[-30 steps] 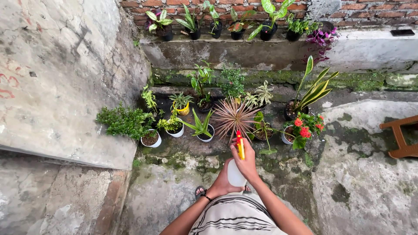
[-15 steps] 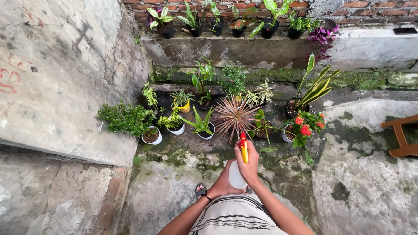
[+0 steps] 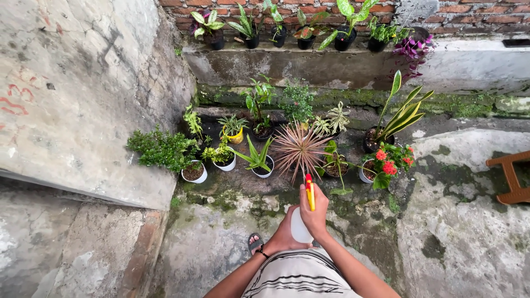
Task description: Watering a collection of potted plants using a manual spray bottle.
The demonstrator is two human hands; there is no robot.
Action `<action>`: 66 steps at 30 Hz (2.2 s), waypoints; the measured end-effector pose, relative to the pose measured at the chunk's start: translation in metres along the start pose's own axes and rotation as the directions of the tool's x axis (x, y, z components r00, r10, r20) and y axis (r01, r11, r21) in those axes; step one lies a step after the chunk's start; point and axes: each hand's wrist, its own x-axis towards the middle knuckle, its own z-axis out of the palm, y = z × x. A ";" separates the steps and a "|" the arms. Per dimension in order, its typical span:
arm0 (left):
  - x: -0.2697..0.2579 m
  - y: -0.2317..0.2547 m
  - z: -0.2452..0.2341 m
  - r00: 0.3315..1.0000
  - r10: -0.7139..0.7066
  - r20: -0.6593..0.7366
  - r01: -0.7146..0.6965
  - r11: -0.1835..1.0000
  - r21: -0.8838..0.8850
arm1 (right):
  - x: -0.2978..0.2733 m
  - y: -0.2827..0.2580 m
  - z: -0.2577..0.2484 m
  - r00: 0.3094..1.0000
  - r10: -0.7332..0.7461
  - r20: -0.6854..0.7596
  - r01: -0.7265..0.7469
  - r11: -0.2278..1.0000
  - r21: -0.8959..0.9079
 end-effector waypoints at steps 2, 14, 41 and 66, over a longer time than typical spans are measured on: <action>-0.001 0.002 0.002 1.000 -0.006 -0.006 0.006 1.000 -0.004 | -0.001 0.001 -0.001 1.000 0.008 0.006 -0.008 1.000 0.006; -0.002 0.005 0.002 0.999 0.007 -0.035 -0.007 1.000 -0.004 | 0.004 -0.020 -0.005 0.996 0.008 0.087 -0.016 0.996 0.093; 0.002 -0.002 0.001 0.994 0.046 -0.098 -0.052 0.997 -0.050 | 0.012 0.001 0.007 0.988 -0.070 0.134 0.061 0.996 0.072; -0.005 0.010 -0.007 0.983 -0.020 -0.184 0.032 0.998 0.062 | 0.015 0.012 0.015 0.936 -0.167 0.311 0.142 0.985 0.103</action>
